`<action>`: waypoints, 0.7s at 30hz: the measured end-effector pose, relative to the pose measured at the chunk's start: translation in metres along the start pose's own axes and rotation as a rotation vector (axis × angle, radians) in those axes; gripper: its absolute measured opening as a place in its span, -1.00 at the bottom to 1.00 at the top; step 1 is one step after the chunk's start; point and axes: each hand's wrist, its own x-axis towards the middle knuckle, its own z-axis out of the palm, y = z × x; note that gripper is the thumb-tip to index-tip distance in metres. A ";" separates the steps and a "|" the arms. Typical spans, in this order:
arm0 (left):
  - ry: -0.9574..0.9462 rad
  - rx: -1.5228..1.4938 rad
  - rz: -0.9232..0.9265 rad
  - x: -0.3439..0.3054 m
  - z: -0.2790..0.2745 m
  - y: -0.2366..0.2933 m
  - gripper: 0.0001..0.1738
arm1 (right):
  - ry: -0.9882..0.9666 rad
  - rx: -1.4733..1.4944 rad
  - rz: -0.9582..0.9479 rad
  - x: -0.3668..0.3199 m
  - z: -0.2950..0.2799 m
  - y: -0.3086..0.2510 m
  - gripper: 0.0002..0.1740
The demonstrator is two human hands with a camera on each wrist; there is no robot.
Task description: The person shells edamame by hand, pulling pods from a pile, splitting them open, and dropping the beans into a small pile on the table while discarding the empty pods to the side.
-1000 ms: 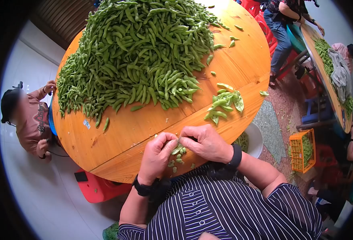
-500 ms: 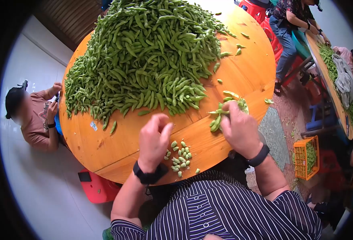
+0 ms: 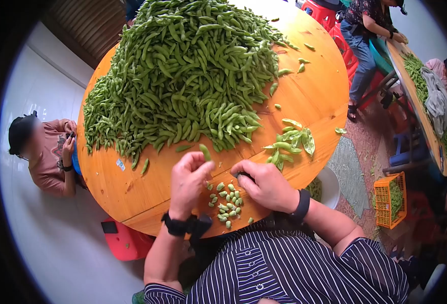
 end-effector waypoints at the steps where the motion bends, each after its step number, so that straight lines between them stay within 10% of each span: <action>1: -0.039 -0.067 0.006 -0.009 0.001 -0.007 -0.82 | 0.002 0.073 0.055 0.003 0.001 -0.002 -0.81; 16: -0.066 -0.236 0.002 -0.058 0.026 -0.034 -0.87 | -0.061 0.105 0.134 -0.005 0.006 -0.004 -0.78; 21: 0.062 0.154 0.288 -0.064 0.033 -0.042 -0.85 | -0.009 -0.005 0.069 -0.008 0.013 -0.003 -0.82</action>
